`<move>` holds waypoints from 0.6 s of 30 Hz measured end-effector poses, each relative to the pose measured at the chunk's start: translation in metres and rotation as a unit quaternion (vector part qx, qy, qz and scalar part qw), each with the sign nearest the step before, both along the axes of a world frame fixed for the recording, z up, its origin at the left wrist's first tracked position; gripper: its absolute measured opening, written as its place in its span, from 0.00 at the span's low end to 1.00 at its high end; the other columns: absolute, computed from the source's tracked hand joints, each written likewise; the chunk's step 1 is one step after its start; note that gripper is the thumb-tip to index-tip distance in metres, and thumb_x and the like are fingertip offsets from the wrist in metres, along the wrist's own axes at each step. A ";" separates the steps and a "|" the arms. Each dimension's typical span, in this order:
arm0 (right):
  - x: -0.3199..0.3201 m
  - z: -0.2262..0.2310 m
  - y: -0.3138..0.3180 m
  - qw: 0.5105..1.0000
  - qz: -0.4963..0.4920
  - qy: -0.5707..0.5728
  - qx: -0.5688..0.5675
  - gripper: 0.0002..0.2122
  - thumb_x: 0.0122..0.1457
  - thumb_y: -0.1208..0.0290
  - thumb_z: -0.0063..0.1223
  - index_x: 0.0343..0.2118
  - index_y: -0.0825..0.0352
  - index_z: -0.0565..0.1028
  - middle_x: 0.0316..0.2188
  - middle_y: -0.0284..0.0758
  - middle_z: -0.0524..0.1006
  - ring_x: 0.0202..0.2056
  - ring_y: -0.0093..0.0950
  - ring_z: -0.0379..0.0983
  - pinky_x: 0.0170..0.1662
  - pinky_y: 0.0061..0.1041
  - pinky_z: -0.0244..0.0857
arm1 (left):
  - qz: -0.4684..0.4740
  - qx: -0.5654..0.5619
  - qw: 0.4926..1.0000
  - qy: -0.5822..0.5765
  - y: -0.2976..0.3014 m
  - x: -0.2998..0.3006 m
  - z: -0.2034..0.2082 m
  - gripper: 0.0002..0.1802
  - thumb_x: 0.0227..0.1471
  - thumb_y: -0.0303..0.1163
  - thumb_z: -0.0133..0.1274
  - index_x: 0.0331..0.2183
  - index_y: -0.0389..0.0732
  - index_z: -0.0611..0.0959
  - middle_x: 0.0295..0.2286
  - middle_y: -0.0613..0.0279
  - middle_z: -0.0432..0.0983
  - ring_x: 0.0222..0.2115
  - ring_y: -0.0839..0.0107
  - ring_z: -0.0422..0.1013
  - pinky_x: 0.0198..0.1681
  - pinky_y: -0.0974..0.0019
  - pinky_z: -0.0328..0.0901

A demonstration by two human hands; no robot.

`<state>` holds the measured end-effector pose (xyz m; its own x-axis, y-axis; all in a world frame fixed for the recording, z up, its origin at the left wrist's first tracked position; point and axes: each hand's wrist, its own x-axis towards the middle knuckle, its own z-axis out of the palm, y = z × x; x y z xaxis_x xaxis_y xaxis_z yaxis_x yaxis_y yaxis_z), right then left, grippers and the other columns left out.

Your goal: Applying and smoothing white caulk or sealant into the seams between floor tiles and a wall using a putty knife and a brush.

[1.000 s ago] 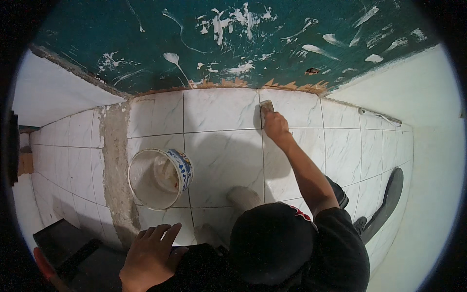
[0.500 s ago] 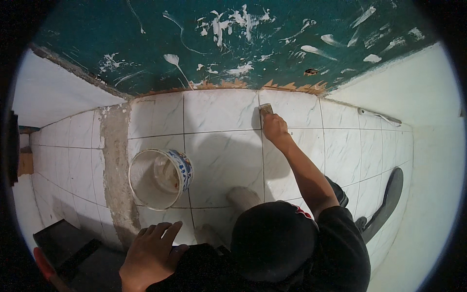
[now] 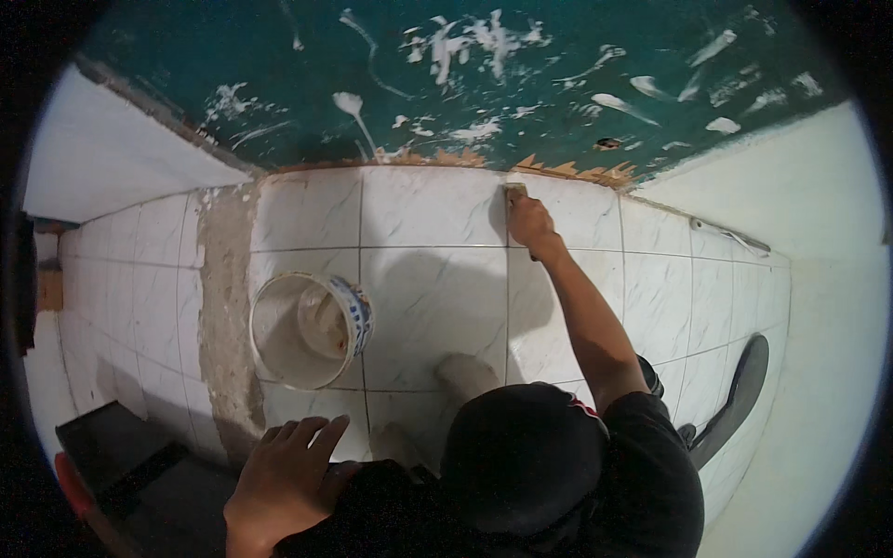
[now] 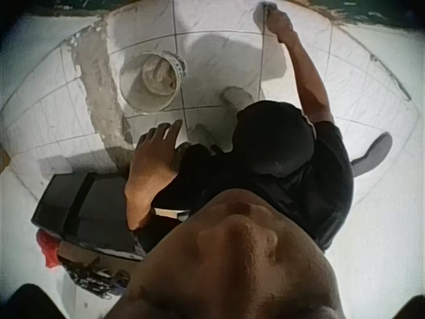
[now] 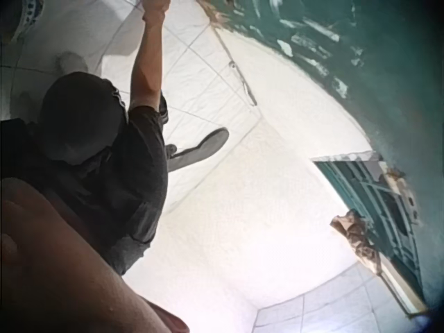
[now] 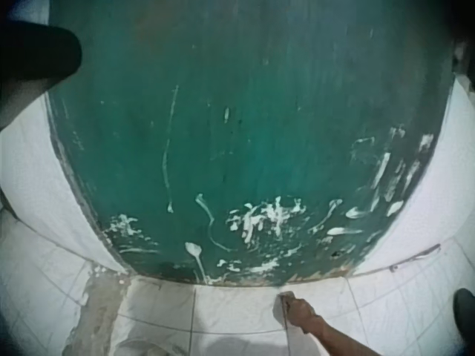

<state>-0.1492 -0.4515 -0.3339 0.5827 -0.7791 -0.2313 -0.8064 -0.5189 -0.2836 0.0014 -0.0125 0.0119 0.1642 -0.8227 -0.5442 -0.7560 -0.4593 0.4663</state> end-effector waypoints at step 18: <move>0.014 0.045 0.157 0.970 0.210 -0.004 0.123 0.15 0.65 0.71 0.49 0.54 0.62 0.72 0.29 0.53 0.81 0.34 0.55 0.79 0.38 0.51 0.73 | -0.009 0.028 0.999 0.023 0.010 0.001 -0.002 0.28 0.60 0.43 0.57 0.55 0.36 0.75 0.43 0.45 0.76 0.44 0.49 0.75 0.51 0.53 0.67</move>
